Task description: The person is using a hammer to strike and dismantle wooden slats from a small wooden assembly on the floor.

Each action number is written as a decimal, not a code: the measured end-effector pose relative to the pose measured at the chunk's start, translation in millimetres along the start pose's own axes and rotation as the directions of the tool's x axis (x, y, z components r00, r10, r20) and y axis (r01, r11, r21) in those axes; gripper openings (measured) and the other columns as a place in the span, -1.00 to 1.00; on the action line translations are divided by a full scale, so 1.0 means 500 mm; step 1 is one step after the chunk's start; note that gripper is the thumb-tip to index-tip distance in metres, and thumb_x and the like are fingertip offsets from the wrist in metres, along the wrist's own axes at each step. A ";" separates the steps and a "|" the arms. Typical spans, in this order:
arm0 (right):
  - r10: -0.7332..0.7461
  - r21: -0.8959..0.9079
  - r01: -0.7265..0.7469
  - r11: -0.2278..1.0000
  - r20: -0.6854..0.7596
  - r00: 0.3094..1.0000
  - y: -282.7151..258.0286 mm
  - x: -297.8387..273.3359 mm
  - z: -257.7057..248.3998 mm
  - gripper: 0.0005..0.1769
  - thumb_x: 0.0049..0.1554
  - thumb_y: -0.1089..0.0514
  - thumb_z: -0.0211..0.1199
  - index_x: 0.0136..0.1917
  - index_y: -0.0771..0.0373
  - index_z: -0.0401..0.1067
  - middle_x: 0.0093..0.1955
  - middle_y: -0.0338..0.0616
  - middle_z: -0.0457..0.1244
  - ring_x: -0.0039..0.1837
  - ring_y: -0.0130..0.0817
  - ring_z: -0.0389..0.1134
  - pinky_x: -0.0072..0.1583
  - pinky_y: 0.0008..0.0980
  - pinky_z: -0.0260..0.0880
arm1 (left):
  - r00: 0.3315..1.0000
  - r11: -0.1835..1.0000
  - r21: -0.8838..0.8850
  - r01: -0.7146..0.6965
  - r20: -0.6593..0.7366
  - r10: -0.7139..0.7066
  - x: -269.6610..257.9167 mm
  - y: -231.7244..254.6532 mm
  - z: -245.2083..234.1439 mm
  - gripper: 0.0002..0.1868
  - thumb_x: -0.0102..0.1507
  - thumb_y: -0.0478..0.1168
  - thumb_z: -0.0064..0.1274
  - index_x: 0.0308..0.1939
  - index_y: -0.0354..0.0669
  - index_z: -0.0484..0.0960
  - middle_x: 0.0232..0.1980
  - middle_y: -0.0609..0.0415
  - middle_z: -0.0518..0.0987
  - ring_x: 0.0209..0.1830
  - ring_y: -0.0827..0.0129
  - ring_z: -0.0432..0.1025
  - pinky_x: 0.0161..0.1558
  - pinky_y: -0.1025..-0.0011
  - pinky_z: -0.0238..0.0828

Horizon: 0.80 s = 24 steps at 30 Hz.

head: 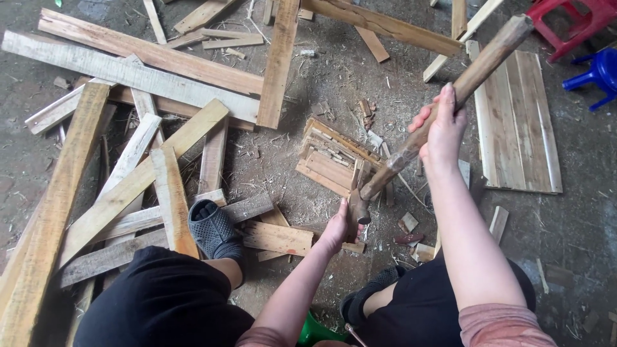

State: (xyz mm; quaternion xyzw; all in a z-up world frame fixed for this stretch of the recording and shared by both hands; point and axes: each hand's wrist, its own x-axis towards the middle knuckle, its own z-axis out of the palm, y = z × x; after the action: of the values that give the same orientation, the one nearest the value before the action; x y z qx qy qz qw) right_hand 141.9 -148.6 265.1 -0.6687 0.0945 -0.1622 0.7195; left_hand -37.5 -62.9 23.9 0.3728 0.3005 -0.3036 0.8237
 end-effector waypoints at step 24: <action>0.029 -0.060 -0.033 0.998 -0.075 0.997 0.042 0.046 -0.026 -0.52 0.26 -0.33 0.21 -0.05 0.10 0.26 -0.42 -0.22 0.20 -0.46 -0.46 0.27 -0.41 -0.45 0.41 | 0.995 0.994 0.063 -0.090 0.045 0.087 -0.002 -0.012 -0.003 -0.24 0.42 0.44 -0.36 -0.08 -0.19 0.57 -0.49 -0.11 0.58 -0.60 0.24 0.50 -0.69 0.37 0.50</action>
State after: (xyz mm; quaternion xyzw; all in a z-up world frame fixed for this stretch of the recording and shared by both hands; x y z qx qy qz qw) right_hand 161.0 -168.1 245.0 -0.6824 0.1366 -0.1728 0.6970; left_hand -43.1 -64.9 21.4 0.4061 0.2563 -0.2840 0.8299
